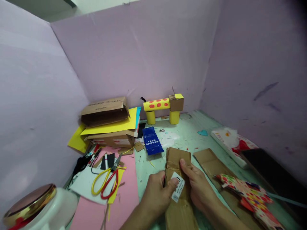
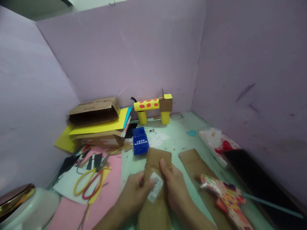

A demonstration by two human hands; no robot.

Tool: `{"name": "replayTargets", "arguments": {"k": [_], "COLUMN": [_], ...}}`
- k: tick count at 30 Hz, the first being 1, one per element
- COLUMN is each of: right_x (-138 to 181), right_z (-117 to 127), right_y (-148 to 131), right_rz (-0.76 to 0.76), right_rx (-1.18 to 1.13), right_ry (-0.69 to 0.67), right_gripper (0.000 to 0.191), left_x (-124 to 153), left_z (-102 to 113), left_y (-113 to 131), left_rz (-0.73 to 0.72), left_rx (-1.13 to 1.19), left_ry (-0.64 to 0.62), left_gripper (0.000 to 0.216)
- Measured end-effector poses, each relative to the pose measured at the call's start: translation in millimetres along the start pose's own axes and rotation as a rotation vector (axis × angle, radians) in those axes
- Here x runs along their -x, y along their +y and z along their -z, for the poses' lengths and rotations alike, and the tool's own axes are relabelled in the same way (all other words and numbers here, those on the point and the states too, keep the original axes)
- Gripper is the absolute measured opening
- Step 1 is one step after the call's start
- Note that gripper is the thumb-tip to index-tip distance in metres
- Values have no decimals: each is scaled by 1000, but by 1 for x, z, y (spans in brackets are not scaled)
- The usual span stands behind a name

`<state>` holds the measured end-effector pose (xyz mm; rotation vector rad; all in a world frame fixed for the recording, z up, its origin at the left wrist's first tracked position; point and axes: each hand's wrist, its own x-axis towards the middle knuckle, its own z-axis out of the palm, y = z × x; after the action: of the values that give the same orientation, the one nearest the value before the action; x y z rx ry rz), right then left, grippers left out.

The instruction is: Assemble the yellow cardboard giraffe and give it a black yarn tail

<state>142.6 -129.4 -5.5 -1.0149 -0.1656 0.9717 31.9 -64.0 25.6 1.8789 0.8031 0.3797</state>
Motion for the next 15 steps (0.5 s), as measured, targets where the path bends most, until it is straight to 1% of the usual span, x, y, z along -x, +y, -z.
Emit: {"name": "replayTargets", "arguments": {"k": [2, 4, 6, 7, 9, 10, 12, 15], "right_x": [-1, -1, -1, 0, 0, 0, 0, 0], "right_z": [-1, -1, 0, 0, 1, 1, 1, -1], "right_y": [-1, -3, -5, -6, -8, -8, -8, -7], "right_rz": [-27, -67, -103, -115, -132, -144, -185, -212], "right_rx": [-4, -17, -33, -41, -46, -43, -38, -38], "right_ry": [17, 38, 60, 75, 113, 133, 160, 168], "right_gripper": [41, 42, 42, 41, 37, 34, 28, 25], "left_x": [2, 5, 12, 16, 25, 30, 36, 36], "left_z": [29, 69, 113, 132, 159, 166, 169, 153], "left_y": [3, 3, -5, -10, -23, -29, -39, -45], "left_rz": [15, 68, 141, 199, 342, 401, 478, 511], "left_rx": [-91, -207, -370, -459, -622, -693, -802, -902], "left_ry": [25, 162, 358, 435, 517, 524, 478, 357], "left_gripper": [39, 42, 33, 27, 24, 23, 20, 24]}}
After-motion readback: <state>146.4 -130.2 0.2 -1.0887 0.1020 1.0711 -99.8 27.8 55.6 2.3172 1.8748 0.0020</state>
